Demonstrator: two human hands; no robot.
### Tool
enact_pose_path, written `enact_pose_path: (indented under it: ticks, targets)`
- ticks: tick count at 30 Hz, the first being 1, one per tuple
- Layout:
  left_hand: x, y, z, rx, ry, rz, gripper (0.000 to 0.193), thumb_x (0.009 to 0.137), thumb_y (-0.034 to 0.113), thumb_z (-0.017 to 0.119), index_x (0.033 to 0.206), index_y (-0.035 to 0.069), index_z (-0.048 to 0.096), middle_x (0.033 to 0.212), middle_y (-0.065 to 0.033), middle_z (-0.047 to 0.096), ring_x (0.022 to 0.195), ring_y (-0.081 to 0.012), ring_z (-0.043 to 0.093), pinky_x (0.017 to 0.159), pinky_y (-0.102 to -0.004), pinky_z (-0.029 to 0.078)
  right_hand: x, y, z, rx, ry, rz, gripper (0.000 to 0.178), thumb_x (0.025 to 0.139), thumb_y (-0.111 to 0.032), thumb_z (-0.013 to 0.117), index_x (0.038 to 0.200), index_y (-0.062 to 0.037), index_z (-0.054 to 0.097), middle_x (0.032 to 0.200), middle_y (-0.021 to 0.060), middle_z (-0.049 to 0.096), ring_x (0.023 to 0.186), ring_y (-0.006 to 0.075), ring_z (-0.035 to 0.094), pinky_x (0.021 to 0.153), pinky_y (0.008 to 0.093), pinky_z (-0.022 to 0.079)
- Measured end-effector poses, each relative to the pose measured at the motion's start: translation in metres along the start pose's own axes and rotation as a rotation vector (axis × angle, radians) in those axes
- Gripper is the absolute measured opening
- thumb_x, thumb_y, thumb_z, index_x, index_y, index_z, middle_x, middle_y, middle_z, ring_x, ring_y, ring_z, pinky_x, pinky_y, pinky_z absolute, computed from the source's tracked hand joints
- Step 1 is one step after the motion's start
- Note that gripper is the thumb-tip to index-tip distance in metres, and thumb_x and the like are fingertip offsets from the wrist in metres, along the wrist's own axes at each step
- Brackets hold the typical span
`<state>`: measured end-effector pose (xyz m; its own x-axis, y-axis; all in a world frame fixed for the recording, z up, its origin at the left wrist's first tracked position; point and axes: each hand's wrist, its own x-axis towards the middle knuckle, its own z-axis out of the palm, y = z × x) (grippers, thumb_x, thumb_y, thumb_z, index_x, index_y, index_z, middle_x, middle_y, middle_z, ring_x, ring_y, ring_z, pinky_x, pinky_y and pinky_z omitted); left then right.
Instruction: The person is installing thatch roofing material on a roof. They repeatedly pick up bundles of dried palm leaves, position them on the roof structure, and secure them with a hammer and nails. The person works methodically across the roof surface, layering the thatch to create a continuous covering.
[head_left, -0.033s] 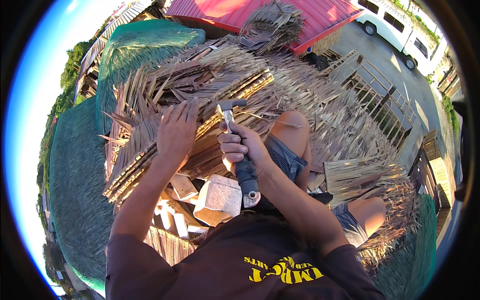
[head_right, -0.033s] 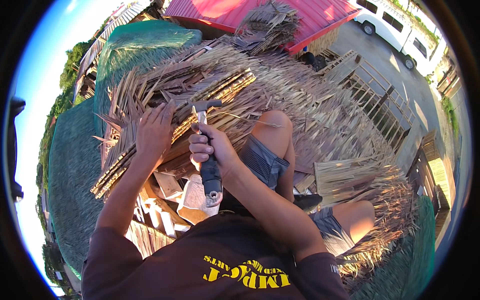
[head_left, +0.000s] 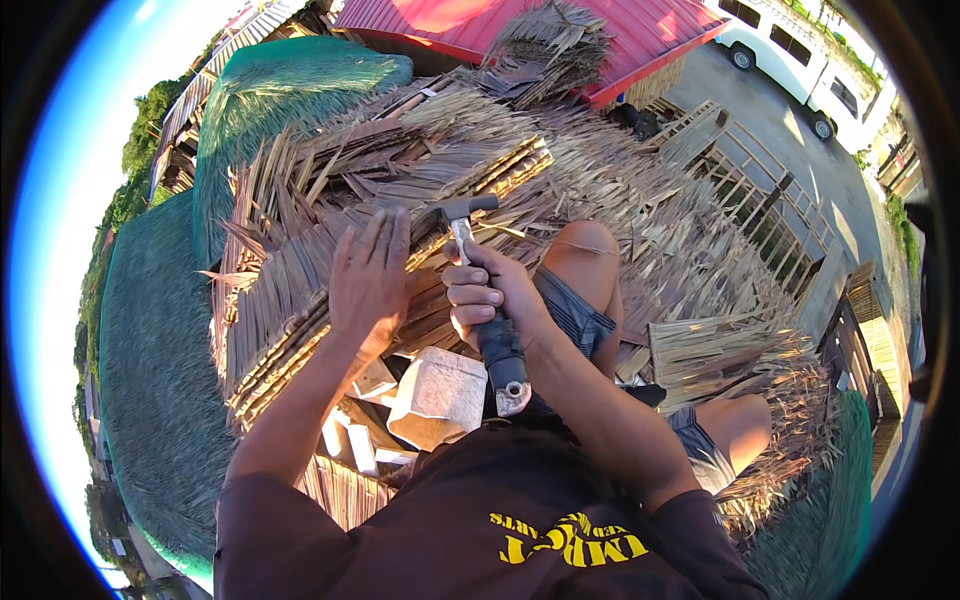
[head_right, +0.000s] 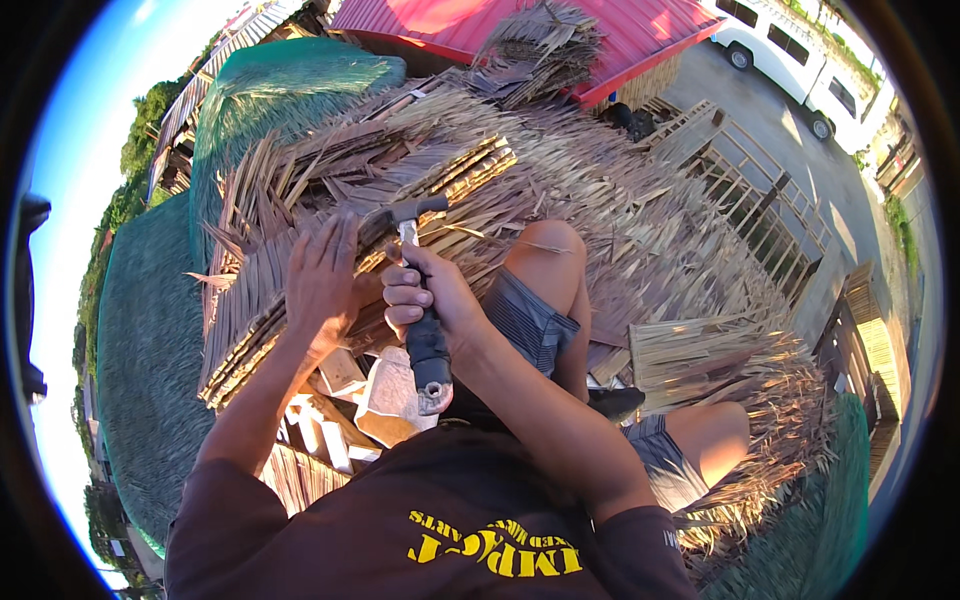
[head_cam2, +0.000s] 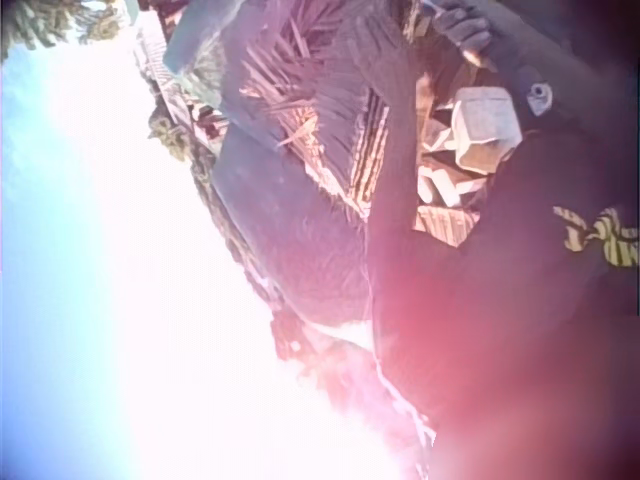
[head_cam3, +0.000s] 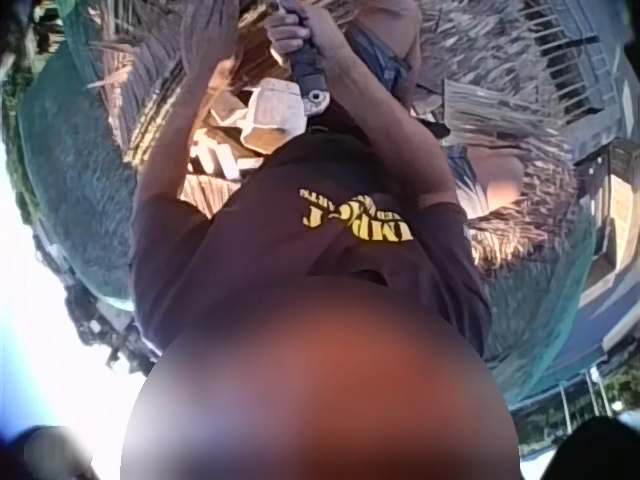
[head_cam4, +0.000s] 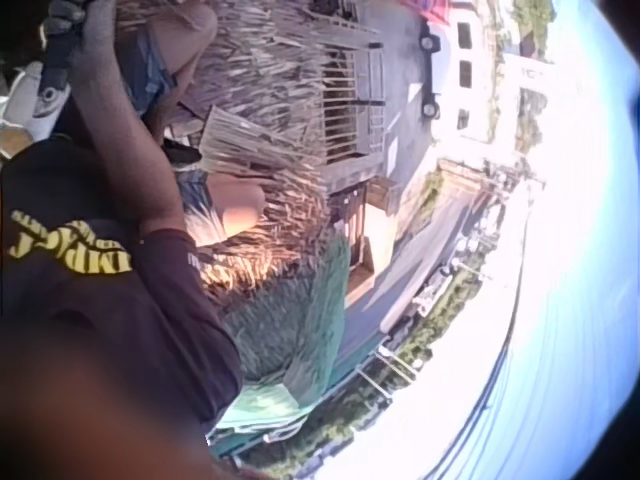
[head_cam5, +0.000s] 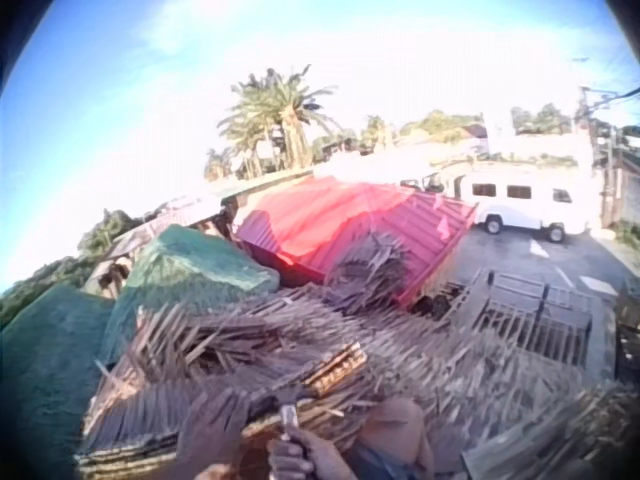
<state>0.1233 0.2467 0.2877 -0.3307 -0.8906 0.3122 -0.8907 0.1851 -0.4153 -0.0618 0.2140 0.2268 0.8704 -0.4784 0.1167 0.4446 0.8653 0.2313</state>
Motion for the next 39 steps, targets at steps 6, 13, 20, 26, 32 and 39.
enact_pose_path:
  ticks: [6,13,20,26,32,39]
  targets:
    - [-0.027,0.007,0.041,0.089,-0.114,-0.041,0.09,0.087,0.028,0.069,0.161,0.014,0.019,0.154,-0.0116,0.041,0.131,-0.0273,0.049,0.106,-0.0433,0.041,-0.049,-0.018,0.002,-0.482,0.322,0.066,0.051,0.104,-0.055,0.043,0.123,-0.008,0.051,0.063,-0.007,0.035,0.042,0.0018,0.033,0.041,0.0209,0.033]
    - [0.043,-0.002,-0.009,-0.04,-0.589,0.165,0.096,0.077,0.027,0.082,0.156,0.016,0.028,0.109,-0.0126,0.062,0.093,-0.0297,0.068,0.074,-0.0422,0.057,-0.08,-0.034,0.032,-3.011,0.452,0.08,0.044,0.102,-0.041,0.05,0.105,0.0013,0.059,0.077,0.0138,0.071,0.066,0.0298,0.07,0.058,0.0408,0.054]
    - [0.11,0.007,-0.043,0.083,-0.596,0.386,0.095,0.076,0.035,0.084,0.154,0.016,0.033,0.107,-0.0125,0.067,0.093,-0.0311,0.07,0.077,-0.0434,0.057,-0.079,-0.063,0.046,-2.54,0.716,0.333,0.034,0.098,-0.033,0.06,0.107,0.0002,0.061,0.071,0.0091,0.066,0.06,0.0221,0.067,0.055,0.0368,0.053]
    - [0.132,0.016,-0.042,0.092,-0.598,0.393,0.094,0.076,0.037,0.085,0.152,0.016,0.035,0.099,-0.0124,0.07,0.089,-0.0316,0.071,0.074,-0.0439,0.056,-0.057,0.008,-0.007,-0.459,0.606,-0.362,0.037,0.097,-0.033,0.066,0.118,-0.0036,0.058,0.087,0.0045,0.066,0.053,0.0119,0.061,0.049,0.0251,0.052]
    - [0.139,0.017,-0.025,-0.02,-0.593,0.447,0.093,0.076,0.036,0.085,0.152,0.015,0.035,0.102,-0.0119,0.068,0.092,-0.0331,0.068,0.074,-0.0444,0.054,-0.091,-0.019,0.019,-1.348,0.527,-0.524,0.031,0.105,-0.032,0.053,0.127,-0.0105,0.057,0.09,0.0063,0.066,0.064,0.0067,0.063,0.054,0.0198,0.049]
    - [0.136,0.036,-0.022,0.016,-0.473,0.491,0.096,0.076,0.037,0.083,0.155,0.017,0.031,0.11,-0.0118,0.064,0.095,-0.0319,0.067,0.077,-0.0435,0.055,-0.115,-0.071,0.014,-2.9,0.936,0.09,0.036,0.097,-0.034,0.061,0.117,-0.0037,0.062,0.076,0.0106,0.068,0.066,0.0268,0.069,0.057,0.0405,0.052]
